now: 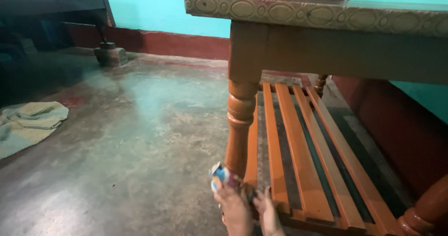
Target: The person sprays a wooden table with a cleaning solution and wipes the tabletop, legs, and lower shelf with a cloth. The person then places the spray bottle on a wall shelf and continues wiping the table surface.
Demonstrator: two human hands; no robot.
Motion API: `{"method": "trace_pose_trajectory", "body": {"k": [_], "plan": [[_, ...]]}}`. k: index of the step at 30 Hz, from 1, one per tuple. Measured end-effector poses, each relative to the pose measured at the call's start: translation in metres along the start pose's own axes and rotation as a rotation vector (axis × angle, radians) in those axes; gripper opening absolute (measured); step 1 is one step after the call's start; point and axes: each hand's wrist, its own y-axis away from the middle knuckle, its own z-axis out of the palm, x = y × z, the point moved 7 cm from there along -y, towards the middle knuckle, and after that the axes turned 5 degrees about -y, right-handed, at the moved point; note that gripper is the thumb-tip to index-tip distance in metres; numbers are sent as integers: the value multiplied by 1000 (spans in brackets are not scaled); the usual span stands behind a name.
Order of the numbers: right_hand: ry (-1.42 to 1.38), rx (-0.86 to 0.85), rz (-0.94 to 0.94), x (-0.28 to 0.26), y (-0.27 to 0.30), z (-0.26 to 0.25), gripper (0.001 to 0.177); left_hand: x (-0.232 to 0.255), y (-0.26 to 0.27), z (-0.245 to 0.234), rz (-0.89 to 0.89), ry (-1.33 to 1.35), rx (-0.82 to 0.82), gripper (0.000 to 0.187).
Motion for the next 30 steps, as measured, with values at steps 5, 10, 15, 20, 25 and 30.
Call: {"method": "trace_pose_trajectory", "body": {"k": [5, 10, 15, 20, 25, 30], "plan": [[-166, -117, -111, -22, 21, 15, 84, -8, 14, 6, 49, -419, -27, 82], [-231, -38, -131, -13, 18, -5, 84, 38, -26, -24, 100, -176, -32, 74], [-179, -86, -74, 11, 14, -13, 85, 35, -72, -10, -37, 400, -844, 53], [-142, -84, -89, 3, 22, -4, 85, 30, -75, -10, 42, 321, -643, 64], [-110, 22, -25, -1, 43, 9, 87, 36, -49, -24, 41, 9, -152, 64], [-221, 34, 56, -2, 43, 3, 89, 35, -17, -11, -243, -255, 150, 73]]}}
